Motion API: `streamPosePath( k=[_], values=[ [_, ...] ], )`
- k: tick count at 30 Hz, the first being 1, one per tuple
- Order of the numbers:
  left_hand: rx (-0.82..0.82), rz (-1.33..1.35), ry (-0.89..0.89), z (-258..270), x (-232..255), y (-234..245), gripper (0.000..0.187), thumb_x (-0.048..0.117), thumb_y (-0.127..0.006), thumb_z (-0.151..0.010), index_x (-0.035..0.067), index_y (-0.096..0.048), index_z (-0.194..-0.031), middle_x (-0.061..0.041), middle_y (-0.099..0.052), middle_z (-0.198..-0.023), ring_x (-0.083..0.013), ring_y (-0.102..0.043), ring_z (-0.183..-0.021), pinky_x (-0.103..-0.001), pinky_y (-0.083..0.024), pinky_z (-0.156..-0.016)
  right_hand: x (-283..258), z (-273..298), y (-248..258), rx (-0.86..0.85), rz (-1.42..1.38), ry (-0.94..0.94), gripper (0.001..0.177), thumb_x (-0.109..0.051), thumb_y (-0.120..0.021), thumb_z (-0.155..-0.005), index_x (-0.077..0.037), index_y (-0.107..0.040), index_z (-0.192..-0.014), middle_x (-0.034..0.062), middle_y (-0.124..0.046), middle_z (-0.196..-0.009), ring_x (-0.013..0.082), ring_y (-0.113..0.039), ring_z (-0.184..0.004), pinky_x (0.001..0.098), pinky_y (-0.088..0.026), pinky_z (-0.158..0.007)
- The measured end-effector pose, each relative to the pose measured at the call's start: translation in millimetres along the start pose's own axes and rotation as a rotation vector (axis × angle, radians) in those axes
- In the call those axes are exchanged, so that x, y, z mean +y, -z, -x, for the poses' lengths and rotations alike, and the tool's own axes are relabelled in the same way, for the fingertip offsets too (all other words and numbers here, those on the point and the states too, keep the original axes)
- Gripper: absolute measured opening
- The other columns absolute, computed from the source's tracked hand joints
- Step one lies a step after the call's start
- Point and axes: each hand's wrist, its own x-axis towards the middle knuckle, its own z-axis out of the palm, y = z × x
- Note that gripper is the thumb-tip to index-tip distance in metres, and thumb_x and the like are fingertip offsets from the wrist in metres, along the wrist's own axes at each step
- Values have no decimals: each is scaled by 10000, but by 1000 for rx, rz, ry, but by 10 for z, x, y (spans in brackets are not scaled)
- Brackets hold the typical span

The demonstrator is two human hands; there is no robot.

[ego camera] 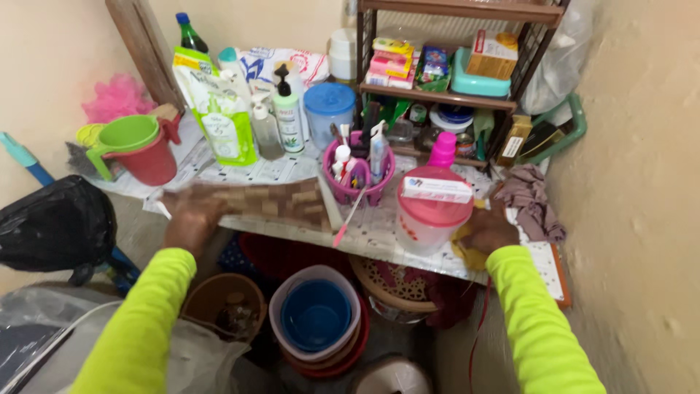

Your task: The person wipes a pink bottle and a pink container with a yellow cloth, then wipes the top shelf of a small metal rack. They handle a pink organizer containing toothbrushes and other items, moving it aside and back. The person also wipes the countertop surface around these items.

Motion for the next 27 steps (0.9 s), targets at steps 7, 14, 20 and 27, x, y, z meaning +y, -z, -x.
streamPosePath(
  k=[7,14,20,27],
  values=[
    [-526,7,95,-85,231,-385,722,650,-690,-761,265,-624,-1369,-99,-485,-1530,-331,-408,-1421,-482,-320,-1154,-32,117,306,266,-143,-122,448,-201,-777,-731,-179,-765,-1179,197,-737,-1090,377,-697,-1053,481,-556,-931],
    [107,331,-115,-1461,617,353,817,502,-679,-869,39,-453,-1502,-237,-416,-1586,-381,-376,-1481,-472,-335,-1195,-261,91,1772,877,-449,76,411,-73,-746,-855,-87,-728,-1265,210,-737,-1114,348,-739,-1011,416,-574,-865],
    [357,335,-320,-3210,1121,872,718,450,-641,-984,18,-457,-1527,-238,-419,-1608,-402,-365,-1515,-485,-294,-1248,-732,-532,2743,1042,-395,283,493,36,-699,-847,-45,-708,-1332,217,-732,-1216,324,-756,-1044,370,-570,-958],
    [357,262,-158,-5037,1304,580,696,467,-496,-1079,-28,-376,-1553,-262,-300,-1631,-407,-202,-1545,-505,-189,-1256,-759,-1822,3257,1067,-104,123,412,-35,-721,-829,-80,-760,-1237,231,-742,-1091,409,-701,-1002,472,-543,-940]
  ],
)
